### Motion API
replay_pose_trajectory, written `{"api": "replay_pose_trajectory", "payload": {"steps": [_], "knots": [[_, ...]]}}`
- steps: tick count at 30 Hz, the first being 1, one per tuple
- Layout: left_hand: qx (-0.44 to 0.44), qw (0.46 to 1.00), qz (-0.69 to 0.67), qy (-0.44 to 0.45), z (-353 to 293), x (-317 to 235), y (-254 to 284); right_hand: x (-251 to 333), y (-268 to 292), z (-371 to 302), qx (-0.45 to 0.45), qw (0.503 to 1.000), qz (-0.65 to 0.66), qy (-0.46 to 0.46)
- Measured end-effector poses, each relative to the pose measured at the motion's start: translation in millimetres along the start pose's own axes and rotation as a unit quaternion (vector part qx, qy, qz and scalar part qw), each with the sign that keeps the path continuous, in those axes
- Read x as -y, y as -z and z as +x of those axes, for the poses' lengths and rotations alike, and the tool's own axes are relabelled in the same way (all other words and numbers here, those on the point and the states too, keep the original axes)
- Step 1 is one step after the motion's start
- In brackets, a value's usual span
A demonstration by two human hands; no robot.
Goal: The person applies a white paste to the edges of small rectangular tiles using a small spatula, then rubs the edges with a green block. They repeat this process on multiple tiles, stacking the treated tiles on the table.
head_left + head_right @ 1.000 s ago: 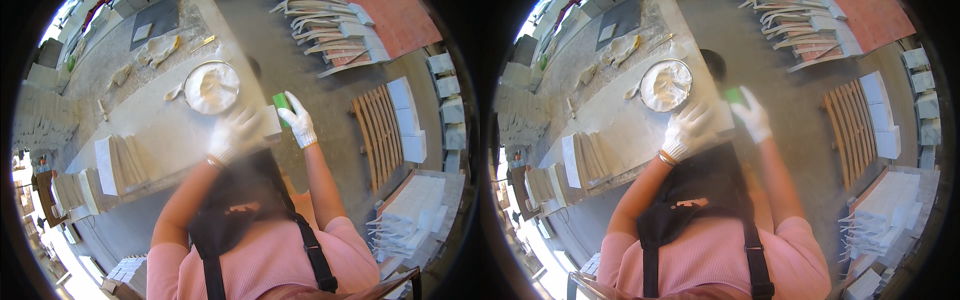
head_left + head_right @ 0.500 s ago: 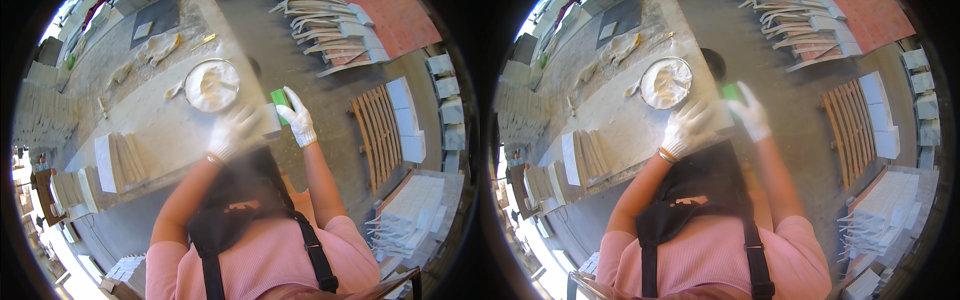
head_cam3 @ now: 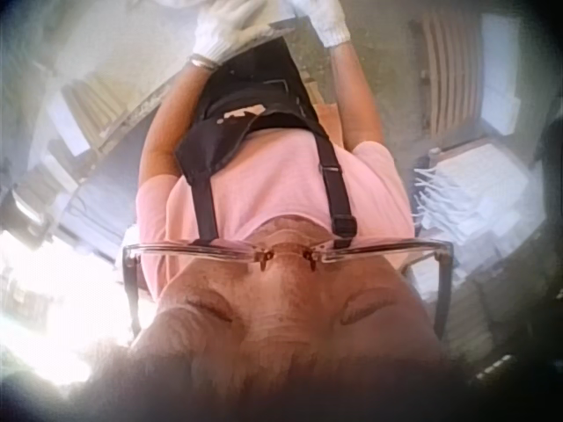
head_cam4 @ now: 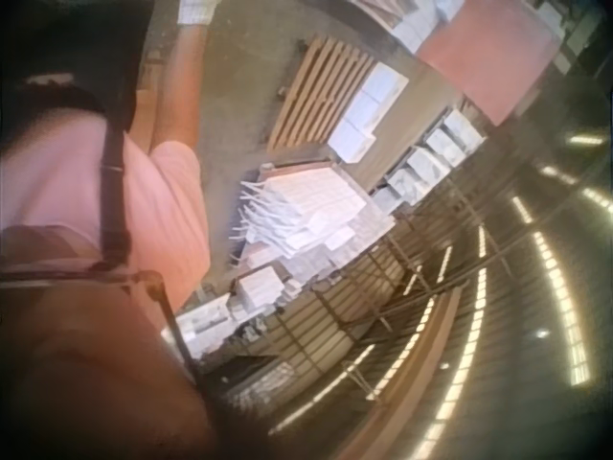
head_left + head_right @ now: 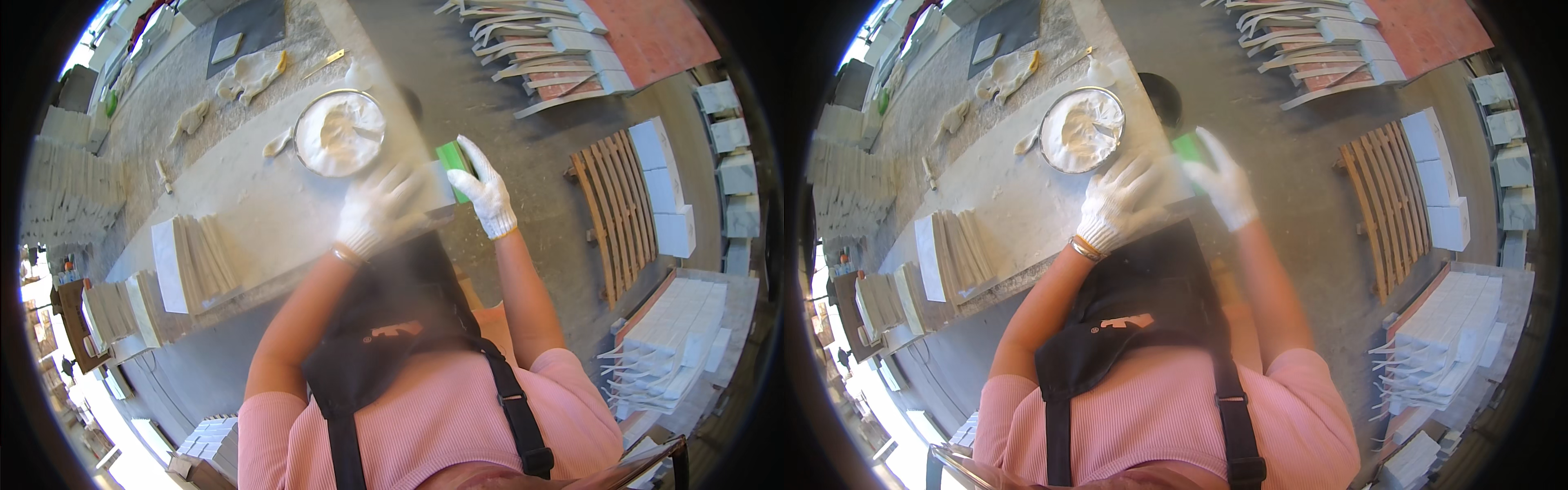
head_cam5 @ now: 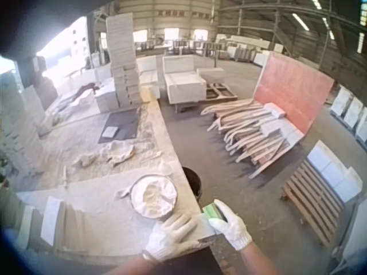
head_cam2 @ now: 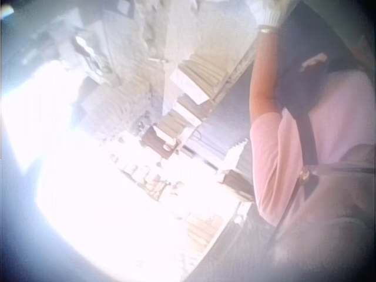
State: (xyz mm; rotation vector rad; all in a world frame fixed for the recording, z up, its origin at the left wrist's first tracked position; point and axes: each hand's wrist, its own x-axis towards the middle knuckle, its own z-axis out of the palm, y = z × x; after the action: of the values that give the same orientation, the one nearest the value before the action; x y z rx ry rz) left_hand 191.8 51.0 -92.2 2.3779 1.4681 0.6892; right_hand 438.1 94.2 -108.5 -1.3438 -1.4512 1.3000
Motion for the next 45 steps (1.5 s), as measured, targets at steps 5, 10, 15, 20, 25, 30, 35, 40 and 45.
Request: {"api": "replay_pose_trajectory", "payload": {"steps": [5,10,15,20,25,30,35,40,45], "knots": [[-0.001,1.0,-0.009,-0.004,1.7,1.7,-1.4,-9.8,-10.0,-26.1,-0.025,0.994,-0.066,0.081],[-0.019,1.0,0.008,-0.01,2.8,-1.7,1.9,-11.8,-8.5,14.5,-0.013,1.0,0.026,-0.008],[-0.012,1.0,-0.004,0.004,3.3,-3.2,3.0,1.0,-6.7,-13.7,0.017,0.999,0.048,-0.002],[-0.004,1.0,-0.008,0.015,4.0,-7.1,5.7,-8.2,-9.5,3.3,-0.022,0.998,-0.057,0.029],[0.018,0.998,-0.03,0.044,6.4,-15.4,16.2,-12.4,-5.7,22.0,-0.045,0.992,0.102,-0.057],[0.019,0.999,-0.011,0.025,0.7,-15.0,25.0,5.5,-0.4,-11.7,-0.1,0.992,0.073,-0.02],[-0.101,0.995,0.016,0.002,-42.2,-14.4,45.9,26.1,-22.6,-29.2,-0.061,0.985,-0.154,0.057],[-0.162,0.984,0.003,0.066,-88.5,-16.9,72.7,38.6,-78.2,-21.5,-0.017,0.88,-0.452,0.144],[-0.183,0.979,-0.018,0.092,-108.9,-16.5,89.6,50.9,-100.1,-11.4,-0.031,0.815,-0.518,0.255]]}}
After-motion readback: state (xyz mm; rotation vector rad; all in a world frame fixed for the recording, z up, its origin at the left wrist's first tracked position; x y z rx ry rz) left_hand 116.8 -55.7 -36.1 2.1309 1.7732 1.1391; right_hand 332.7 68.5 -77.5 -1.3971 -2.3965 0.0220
